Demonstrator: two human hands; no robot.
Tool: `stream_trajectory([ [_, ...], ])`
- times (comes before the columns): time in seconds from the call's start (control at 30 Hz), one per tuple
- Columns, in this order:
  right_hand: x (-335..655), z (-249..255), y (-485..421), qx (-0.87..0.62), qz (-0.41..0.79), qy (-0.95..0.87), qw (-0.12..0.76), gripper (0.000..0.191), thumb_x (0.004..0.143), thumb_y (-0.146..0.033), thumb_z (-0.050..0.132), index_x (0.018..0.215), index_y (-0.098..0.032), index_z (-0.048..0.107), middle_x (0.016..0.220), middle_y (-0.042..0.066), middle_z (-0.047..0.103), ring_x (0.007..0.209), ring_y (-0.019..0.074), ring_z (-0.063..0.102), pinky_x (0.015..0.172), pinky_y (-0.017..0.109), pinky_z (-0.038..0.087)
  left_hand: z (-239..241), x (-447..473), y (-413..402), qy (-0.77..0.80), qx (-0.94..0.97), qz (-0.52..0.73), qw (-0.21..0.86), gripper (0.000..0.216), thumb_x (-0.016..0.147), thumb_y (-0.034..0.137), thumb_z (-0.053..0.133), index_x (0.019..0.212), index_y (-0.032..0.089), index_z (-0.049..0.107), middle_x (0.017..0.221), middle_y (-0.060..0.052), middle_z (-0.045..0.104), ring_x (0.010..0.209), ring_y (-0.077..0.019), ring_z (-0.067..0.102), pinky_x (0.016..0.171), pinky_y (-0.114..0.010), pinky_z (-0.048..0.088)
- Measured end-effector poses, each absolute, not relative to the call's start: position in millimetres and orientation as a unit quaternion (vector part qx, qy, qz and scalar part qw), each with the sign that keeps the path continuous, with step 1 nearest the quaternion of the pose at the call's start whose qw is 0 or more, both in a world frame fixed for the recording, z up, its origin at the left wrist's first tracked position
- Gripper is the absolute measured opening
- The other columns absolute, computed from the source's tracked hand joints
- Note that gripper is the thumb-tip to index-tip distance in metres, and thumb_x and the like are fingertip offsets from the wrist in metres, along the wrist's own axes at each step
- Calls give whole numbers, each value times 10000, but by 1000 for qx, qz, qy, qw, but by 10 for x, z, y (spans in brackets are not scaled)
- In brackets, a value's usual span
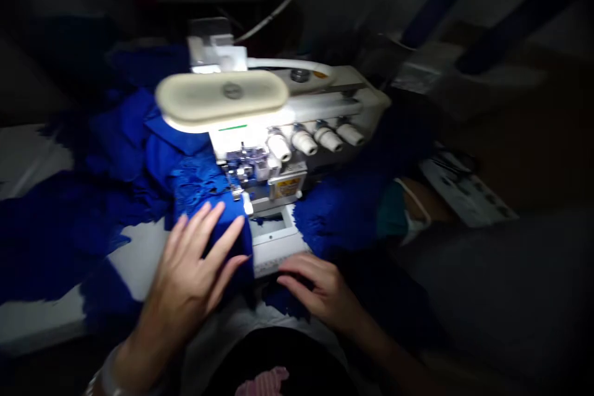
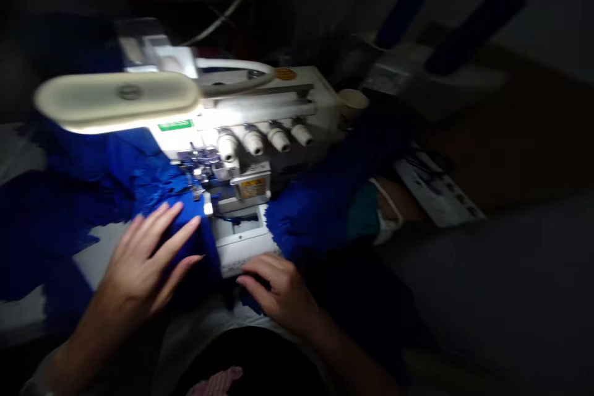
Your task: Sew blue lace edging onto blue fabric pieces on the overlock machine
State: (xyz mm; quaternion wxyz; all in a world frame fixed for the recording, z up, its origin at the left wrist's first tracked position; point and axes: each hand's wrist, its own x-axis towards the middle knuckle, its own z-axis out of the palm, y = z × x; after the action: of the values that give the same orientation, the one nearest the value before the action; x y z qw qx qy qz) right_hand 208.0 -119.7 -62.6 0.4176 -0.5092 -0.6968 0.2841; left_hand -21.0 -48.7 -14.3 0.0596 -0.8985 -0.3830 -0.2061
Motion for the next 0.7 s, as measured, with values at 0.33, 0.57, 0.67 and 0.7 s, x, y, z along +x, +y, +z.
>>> stream_trajectory([
  [0.33, 3285, -918, -1053, -745, -83, -488, 447, 185, 844, -293, 644, 987, -177, 658, 1008, 118, 641, 935, 253, 616, 832, 437, 516, -233, -93, -767, -307, -875, -362, -96, 439, 840, 70, 667, 1255, 203, 609, 1182, -77, 670, 1045, -189, 662, 1015, -308, 498],
  [0.57, 3268, -648, -1030, -683, -77, -518, 509, 42, 838, -173, 570, 817, -208, 563, 964, 75, 669, 940, 220, 647, 889, 424, 515, -237, 639, -610, -268, -777, -355, -446, 279, 946, 194, 540, 1209, 228, 627, 1101, -38, 725, 1023, -151, 692, 918, -232, 557],
  [0.67, 2910, -360, -1161, -598, 10, -606, 524, 169, 796, -71, 560, 889, -212, 548, 1014, 77, 677, 974, 214, 652, 881, 399, 525, -216, 1003, -462, -253, -626, -248, -695, 427, 994, 415, 420, 1399, 295, 484, 1228, -70, 682, 1135, -202, 654, 971, -356, 553],
  [0.7, 2760, -289, -1224, -561, 34, -644, 519, 222, 776, -42, 557, 922, -209, 550, 997, 75, 678, 965, 207, 651, 863, 380, 531, -200, 1094, -427, -233, -564, -211, -764, 459, 992, 469, 389, 1402, 285, 485, 1220, -89, 685, 1127, -218, 659, 978, -390, 548],
])
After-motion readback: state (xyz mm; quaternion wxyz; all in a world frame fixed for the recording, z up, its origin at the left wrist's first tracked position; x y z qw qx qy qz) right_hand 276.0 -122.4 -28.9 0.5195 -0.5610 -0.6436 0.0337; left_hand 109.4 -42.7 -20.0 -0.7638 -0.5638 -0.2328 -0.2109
